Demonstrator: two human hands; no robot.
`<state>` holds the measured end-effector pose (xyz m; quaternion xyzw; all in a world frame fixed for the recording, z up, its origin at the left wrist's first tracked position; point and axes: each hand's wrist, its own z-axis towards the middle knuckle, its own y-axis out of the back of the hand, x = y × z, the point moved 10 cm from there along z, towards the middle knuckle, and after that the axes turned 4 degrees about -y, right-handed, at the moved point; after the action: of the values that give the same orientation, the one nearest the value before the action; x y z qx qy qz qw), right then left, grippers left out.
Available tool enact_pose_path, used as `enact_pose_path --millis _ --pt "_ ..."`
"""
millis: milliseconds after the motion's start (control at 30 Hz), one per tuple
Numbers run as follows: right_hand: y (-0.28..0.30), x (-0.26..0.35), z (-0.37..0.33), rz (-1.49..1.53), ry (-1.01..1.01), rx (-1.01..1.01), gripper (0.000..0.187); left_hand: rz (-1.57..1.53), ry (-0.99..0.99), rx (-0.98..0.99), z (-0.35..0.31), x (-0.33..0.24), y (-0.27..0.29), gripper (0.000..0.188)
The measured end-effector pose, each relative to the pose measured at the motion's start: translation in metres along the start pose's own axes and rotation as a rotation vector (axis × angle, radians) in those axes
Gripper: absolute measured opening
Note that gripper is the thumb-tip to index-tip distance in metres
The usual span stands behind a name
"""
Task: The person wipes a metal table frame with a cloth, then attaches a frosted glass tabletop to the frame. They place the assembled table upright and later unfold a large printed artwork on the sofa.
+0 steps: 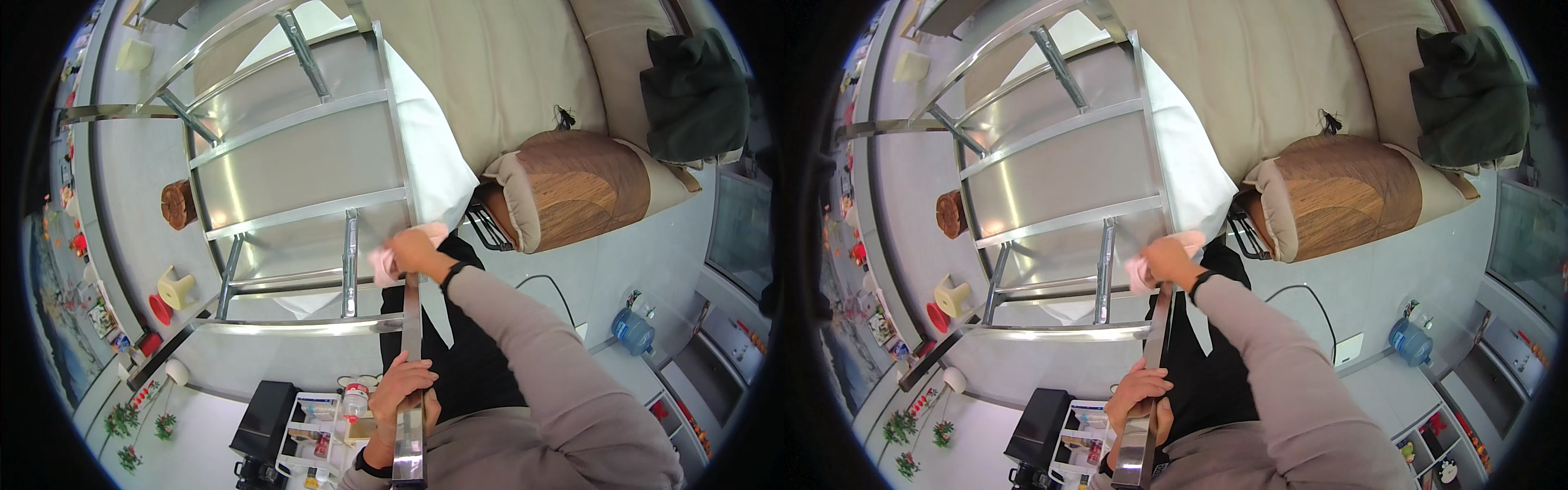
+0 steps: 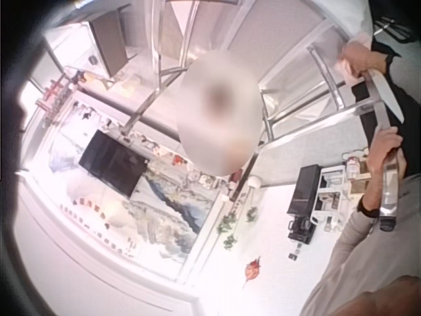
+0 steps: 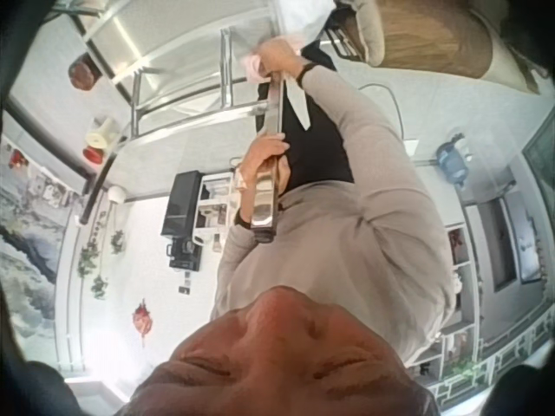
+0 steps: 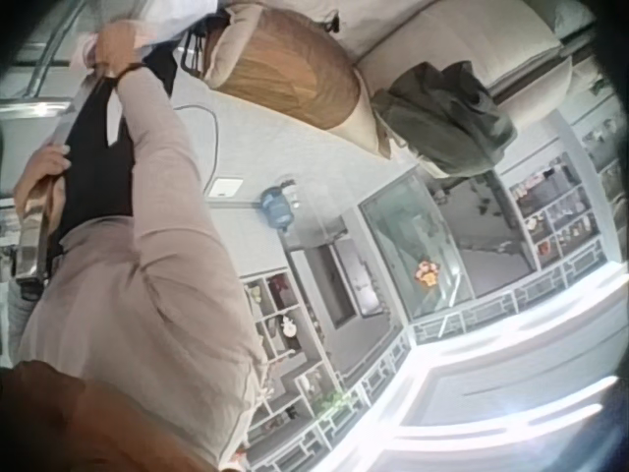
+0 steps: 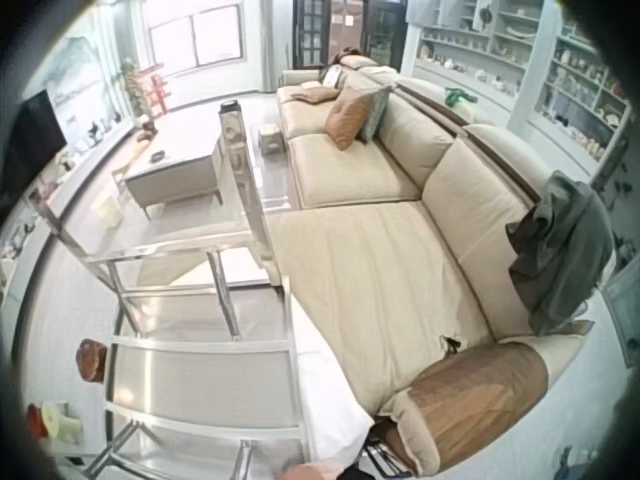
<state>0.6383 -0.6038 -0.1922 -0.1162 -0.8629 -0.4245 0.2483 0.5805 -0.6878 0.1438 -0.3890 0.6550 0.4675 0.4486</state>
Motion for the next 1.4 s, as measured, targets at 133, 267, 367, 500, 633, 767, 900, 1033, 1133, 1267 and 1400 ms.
enact_pose_path --millis 133,267,367,500,633,767,900,1033,1133,1267,1400 --pt "0.095 -0.081 -0.026 0.822 -0.315 -0.182 0.028 0.008 0.004 -0.008 -0.003 0.008 -0.001 0.022" --pt "0.175 -0.128 -0.044 0.943 -0.297 -0.486 0.036 -0.003 -0.035 -0.038 -0.006 0.015 -0.007 0.024" --pt "0.164 -0.116 -0.047 0.914 -0.271 -0.456 0.039 0.014 -0.018 -0.010 -0.009 0.019 -0.011 0.027" --pt "0.109 -0.090 -0.059 0.823 -0.261 -0.345 0.044 0.044 0.012 0.016 -0.011 0.023 -0.015 0.033" --pt "0.049 -0.100 -0.098 1.029 -0.406 -0.249 0.045 0.062 -0.008 -0.024 -0.011 0.021 -0.014 0.037" --pt "0.003 -0.124 -0.157 1.388 -0.667 -0.161 0.042 0.018 0.089 0.011 -0.020 0.026 -0.004 0.069" --pt "-0.035 -0.115 -0.210 1.501 -0.865 -0.064 0.039 0.249 -0.028 0.052 -0.046 0.025 0.025 0.083" --pt "-0.074 -0.029 -0.246 1.795 -0.778 0.042 0.041 0.192 0.060 -0.030 -0.108 0.077 0.067 0.069" --pt "-0.098 0.060 -0.255 1.294 -0.655 0.214 0.037 0.122 0.256 -0.032 -0.169 0.144 0.099 0.065" --pt "-0.119 0.230 -0.244 0.800 -0.219 0.343 0.041 -0.657 0.543 -0.196 -0.248 0.212 0.118 0.060" --pt "-0.114 0.382 -0.256 0.123 0.305 0.422 0.052 -1.077 0.410 -0.771 -0.297 0.241 0.194 0.041"
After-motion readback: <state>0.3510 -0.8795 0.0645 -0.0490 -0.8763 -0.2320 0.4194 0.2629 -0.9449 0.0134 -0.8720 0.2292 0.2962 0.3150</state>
